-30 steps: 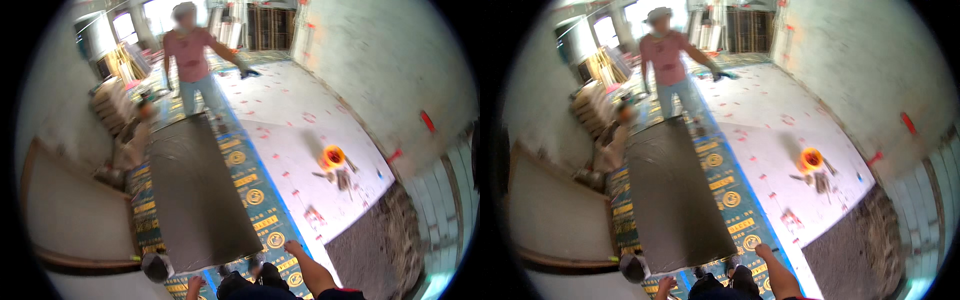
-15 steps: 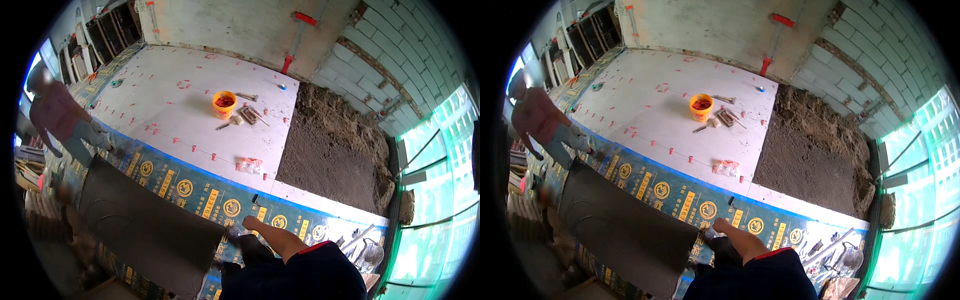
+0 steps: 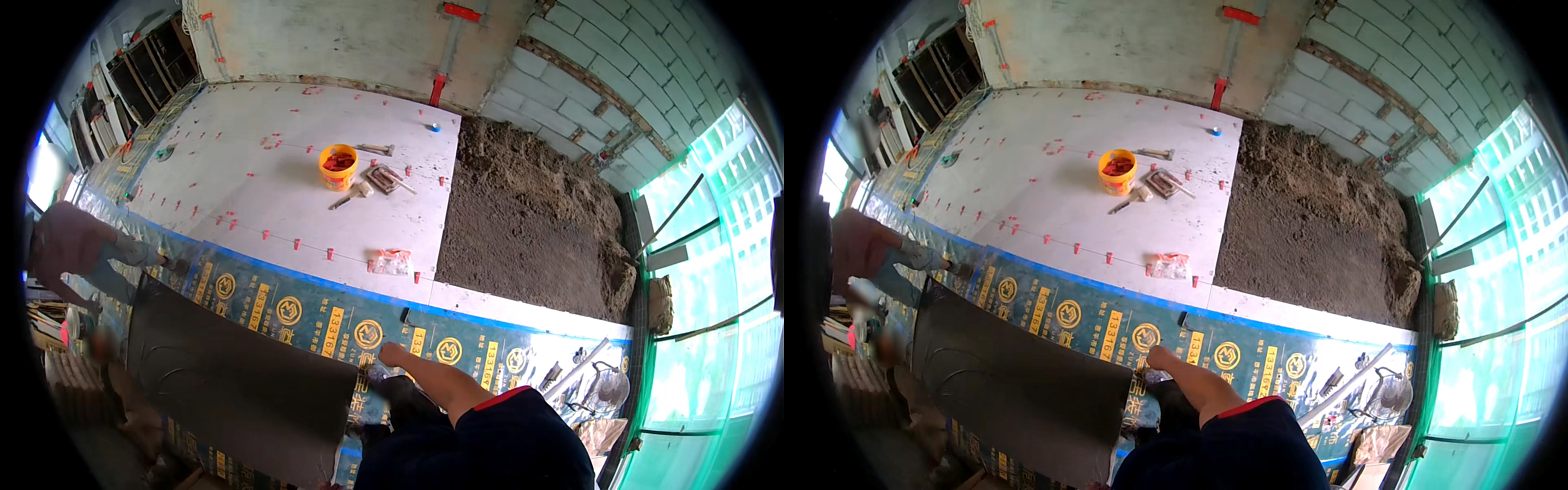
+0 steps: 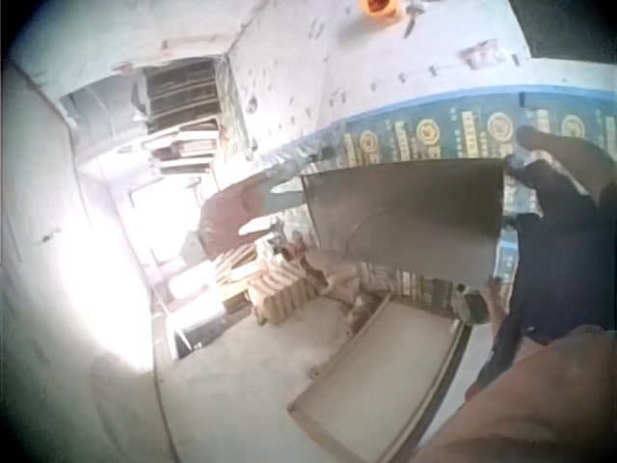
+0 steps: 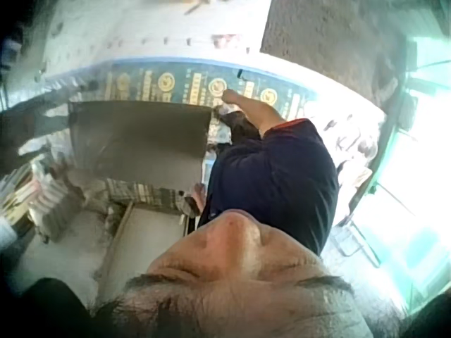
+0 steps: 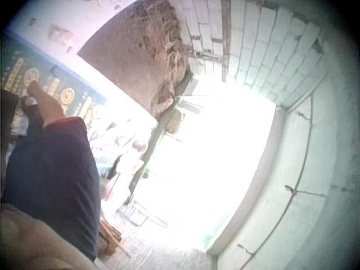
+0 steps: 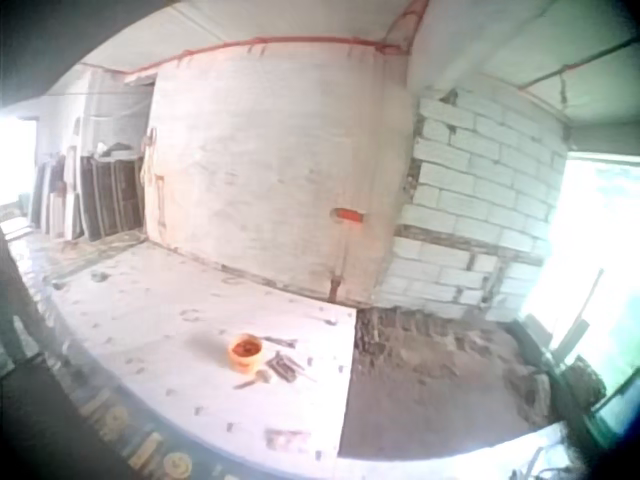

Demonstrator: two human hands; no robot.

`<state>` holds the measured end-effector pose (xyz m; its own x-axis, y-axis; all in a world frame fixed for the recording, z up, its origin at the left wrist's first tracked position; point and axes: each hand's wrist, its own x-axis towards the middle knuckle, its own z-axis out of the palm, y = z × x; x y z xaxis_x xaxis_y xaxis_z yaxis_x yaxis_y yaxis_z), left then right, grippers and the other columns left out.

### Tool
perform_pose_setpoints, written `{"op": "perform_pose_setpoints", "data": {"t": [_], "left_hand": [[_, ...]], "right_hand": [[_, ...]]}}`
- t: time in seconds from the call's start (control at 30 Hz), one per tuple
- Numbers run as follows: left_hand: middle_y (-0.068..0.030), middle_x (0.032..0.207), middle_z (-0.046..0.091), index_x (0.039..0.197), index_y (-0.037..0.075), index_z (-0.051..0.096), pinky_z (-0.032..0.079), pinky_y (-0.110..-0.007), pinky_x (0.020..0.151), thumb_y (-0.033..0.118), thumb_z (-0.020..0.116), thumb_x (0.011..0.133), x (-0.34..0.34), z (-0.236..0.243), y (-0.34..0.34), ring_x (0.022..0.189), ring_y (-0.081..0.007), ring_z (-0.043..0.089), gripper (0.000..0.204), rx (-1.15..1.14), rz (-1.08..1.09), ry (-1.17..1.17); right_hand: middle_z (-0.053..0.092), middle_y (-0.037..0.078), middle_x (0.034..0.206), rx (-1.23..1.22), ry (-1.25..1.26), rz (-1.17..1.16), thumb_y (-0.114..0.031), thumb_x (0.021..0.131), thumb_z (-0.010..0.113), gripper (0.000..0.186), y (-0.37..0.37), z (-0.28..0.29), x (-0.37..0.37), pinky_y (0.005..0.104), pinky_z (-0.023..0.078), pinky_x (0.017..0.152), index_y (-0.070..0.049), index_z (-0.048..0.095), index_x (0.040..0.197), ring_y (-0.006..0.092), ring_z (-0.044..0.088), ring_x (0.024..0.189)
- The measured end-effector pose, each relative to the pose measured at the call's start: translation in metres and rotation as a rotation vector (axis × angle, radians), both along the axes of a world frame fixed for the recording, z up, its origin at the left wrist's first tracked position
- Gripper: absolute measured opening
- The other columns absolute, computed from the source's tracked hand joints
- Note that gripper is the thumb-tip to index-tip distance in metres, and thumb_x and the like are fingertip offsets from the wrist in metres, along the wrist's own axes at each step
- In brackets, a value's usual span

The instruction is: The person applies adhesive to the back of a large floor tile, places it onto a prepared bed of mortar, and uses a rubber mallet and a float tool to level it and align it with adjacent tiles.

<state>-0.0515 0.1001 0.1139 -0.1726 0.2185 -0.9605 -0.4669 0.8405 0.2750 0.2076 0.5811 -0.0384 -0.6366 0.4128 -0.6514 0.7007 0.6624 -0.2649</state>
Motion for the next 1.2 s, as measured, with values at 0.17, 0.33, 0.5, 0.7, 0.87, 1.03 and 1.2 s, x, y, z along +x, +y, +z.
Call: {"op": "perform_pose_setpoints", "data": {"t": [0.17,0.33,0.5,0.7,0.87,1.03,1.2], "left_hand": [[-0.0151,0.148,0.035,0.147,0.008,0.029,0.034,-0.052,0.108,0.044,0.046,0.099,0.015,-0.019,-0.040,0.133,-0.0343,0.036,0.062,0.142,0.003,0.151],[-0.0169,0.148,0.033,0.147,0.009,0.029,0.033,-0.050,0.109,0.045,0.044,0.099,0.025,-0.010,-0.037,0.134,-0.0352,0.034,0.062,0.044,0.242,0.116],[-0.0162,0.152,0.026,0.149,0.012,0.025,0.030,-0.048,0.112,0.048,0.040,0.100,0.037,0.035,-0.010,0.138,-0.0340,0.029,0.062,0.042,0.253,0.043],[-0.0149,0.156,0.020,0.150,0.014,0.023,0.028,-0.048,0.113,0.049,0.035,0.101,0.042,0.026,-0.040,0.141,-0.0336,0.024,0.062,0.141,0.201,-0.020],[-0.0145,0.149,0.035,0.147,0.010,0.031,0.031,-0.048,0.110,0.049,0.054,0.093,0.022,-0.054,-0.093,0.134,-0.0293,0.037,0.071,-0.148,0.260,-0.183],[-0.0110,0.100,0.051,0.113,0.005,0.048,0.043,-0.039,0.079,0.028,0.057,0.092,0.024,-0.088,-0.166,0.090,-0.0242,0.053,0.032,0.091,0.503,0.014],[-0.0057,0.068,0.054,0.083,0.006,0.058,0.042,-0.032,0.049,0.019,0.058,0.092,-0.007,-0.150,-0.227,0.056,-0.0172,0.054,0.016,-0.191,0.727,0.080]], "right_hand": [[0.063,0.022,0.107,-0.114,0.009,-0.188,-0.022,0.092,0.049,0.031,0.003,0.011,0.006,0.0484,0.052,0.083,0.001,0.068,0.100,0.0392,0.062,0.100],[0.063,0.024,0.107,-0.188,0.031,-0.383,-0.027,0.091,0.048,0.036,-0.007,0.008,0.014,0.0496,0.050,0.086,0.002,0.066,0.103,0.0406,0.062,0.101],[0.065,0.023,0.107,-0.131,-0.021,-0.095,-0.026,0.087,0.051,0.033,-0.014,-0.005,0.011,0.0495,0.050,0.086,0.000,0.069,0.098,0.0428,0.061,0.101],[0.066,0.022,0.104,-0.202,-0.016,-0.331,-0.024,0.087,0.051,0.031,-0.016,0.002,-0.011,0.0502,0.051,0.084,-0.001,0.070,0.094,0.0428,0.062,0.099],[0.066,0.022,0.099,-0.151,0.057,-0.422,-0.022,0.086,0.051,0.029,-0.032,-0.003,-0.033,0.0510,0.051,0.082,0.000,0.069,0.090,0.0415,0.063,0.094],[0.066,0.018,0.091,0.016,0.045,-0.083,-0.018,0.076,0.062,0.020,-0.064,-0.041,-0.048,0.0479,0.051,0.076,-0.001,0.068,0.083,0.0365,0.064,0.086],[0.064,0.023,0.089,0.098,0.152,-0.063,-0.036,0.086,0.057,0.031,-0.105,-0.047,-0.053,0.0525,0.049,0.073,-0.006,0.063,0.089,0.0426,0.062,0.085]]}}
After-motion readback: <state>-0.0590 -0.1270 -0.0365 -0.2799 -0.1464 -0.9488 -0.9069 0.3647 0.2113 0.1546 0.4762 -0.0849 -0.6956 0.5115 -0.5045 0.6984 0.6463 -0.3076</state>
